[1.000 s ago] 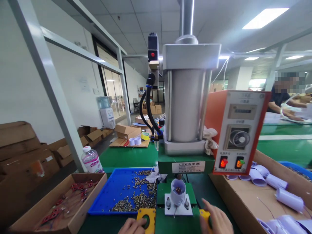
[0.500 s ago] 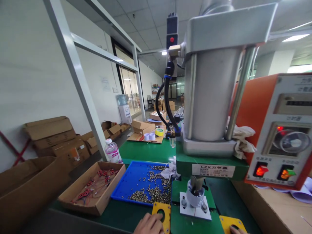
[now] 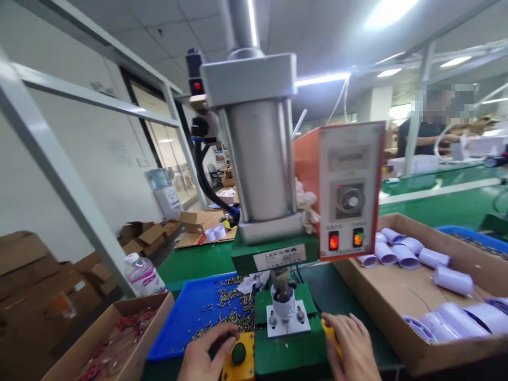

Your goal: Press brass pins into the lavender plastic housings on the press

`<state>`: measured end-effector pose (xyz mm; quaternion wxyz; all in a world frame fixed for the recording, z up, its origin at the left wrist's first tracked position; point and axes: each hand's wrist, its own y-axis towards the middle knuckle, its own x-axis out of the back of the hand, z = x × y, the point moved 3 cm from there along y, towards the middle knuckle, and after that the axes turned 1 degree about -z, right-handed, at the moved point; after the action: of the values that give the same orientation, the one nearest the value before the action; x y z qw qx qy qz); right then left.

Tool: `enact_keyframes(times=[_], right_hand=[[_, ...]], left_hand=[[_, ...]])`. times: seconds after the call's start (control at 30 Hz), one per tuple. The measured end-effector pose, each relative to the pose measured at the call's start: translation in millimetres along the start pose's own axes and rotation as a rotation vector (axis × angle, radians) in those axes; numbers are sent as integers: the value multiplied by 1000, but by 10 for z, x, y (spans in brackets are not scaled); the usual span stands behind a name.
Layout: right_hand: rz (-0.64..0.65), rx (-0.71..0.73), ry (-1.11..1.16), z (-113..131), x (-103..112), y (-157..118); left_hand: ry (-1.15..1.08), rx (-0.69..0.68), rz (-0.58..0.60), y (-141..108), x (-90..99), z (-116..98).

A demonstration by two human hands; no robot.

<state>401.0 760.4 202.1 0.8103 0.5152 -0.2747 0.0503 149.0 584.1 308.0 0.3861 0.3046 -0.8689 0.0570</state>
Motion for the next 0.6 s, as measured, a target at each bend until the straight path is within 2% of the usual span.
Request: enact_keyframes(times=[0.07,0.2,0.3,0.4,0.47,0.6], right_hand=[[62,-122,154,225,-26,254],[160,-325,550,600,-199,730],[132,-443,727,744,-348,951],[68,-533,758,789,-448,1001],[43,-549,758,789,-470,983],[85,-540,801,762,-492,951]], left_hand=[[4,-28,0,195,13,-175],[69,-184,-22,606,-27,-649],[157,-252,81,818,-129,-996],[262,-248,220,910,-253,-1225],[385,-247,259,927,-316,-1316],[582,-288,324,928,-413,-1411]])
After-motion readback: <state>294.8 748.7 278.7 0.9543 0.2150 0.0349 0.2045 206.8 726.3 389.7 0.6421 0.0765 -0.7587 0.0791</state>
